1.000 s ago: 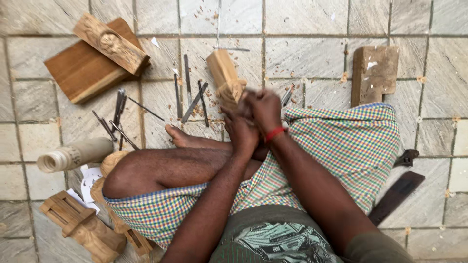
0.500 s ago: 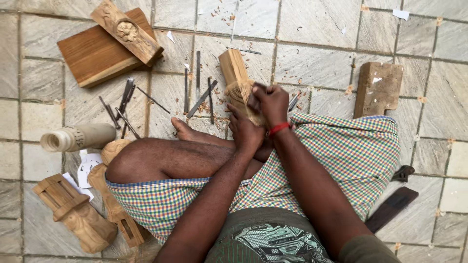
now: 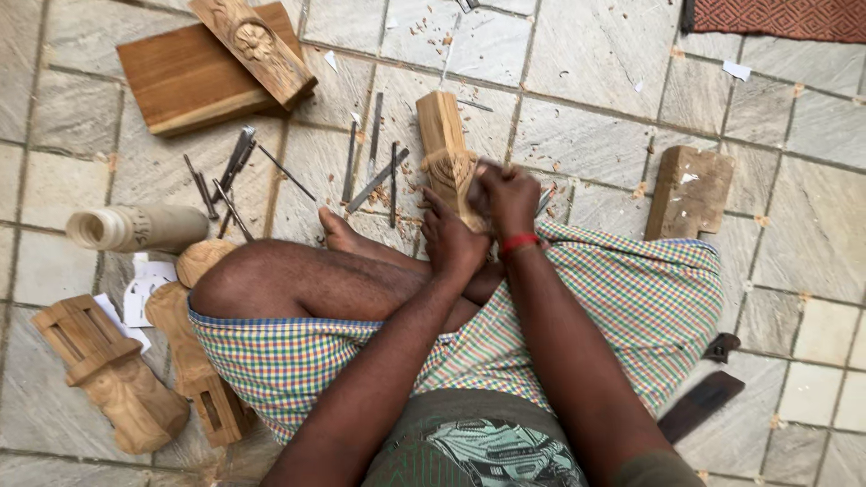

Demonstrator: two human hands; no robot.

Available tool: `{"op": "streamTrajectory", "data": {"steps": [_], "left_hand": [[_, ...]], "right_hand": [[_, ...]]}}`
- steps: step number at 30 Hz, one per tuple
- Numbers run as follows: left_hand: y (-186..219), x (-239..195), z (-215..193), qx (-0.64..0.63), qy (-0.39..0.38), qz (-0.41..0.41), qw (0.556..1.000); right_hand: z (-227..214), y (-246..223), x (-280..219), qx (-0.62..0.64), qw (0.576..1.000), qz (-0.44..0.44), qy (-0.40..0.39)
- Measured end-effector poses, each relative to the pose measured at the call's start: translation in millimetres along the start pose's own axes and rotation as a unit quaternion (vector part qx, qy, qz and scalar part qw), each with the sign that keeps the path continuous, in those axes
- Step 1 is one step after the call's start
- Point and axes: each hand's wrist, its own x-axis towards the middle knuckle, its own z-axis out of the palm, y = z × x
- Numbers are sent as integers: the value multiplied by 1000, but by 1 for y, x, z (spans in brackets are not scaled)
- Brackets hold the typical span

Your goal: The person carves a wooden piece using a chisel and mallet, then smooths the surface with sandpaper. The person sits cross-legged on the floor, holding the wood between their legs while working.

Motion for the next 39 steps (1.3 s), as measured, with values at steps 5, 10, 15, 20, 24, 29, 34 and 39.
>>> {"op": "streamTrajectory", "data": {"steps": [5, 10, 15, 20, 24, 29, 34, 39], "left_hand": [[11, 0, -15, 12, -7, 10, 1000], [7, 1, -12, 22, -46, -24, 998], [3, -1, -8, 18, -33, -17, 999], [-3, 1, 2, 8, 19, 14, 1000], [4, -1, -4, 2, 10, 1, 1000], [2, -8, -5, 9, 17, 14, 1000], [9, -2, -4, 3, 23, 30, 999], [14, -7, -1, -34, 88, 84, 992]], "right_hand": [[-1, -12, 19, 170, 981, 93, -24], [-4, -9, 10, 100, 988, 99, -71], [3, -18, 16, 100, 989, 101, -44], [3, -19, 11, 57, 997, 39, -21], [3, -27, 0, 77, 995, 57, -37], [11, -5, 3, -3, 1000, 2, 3], [6, 38, 69, 15, 992, -117, 46], [-48, 83, 90, 257, 963, 58, 61]]}}
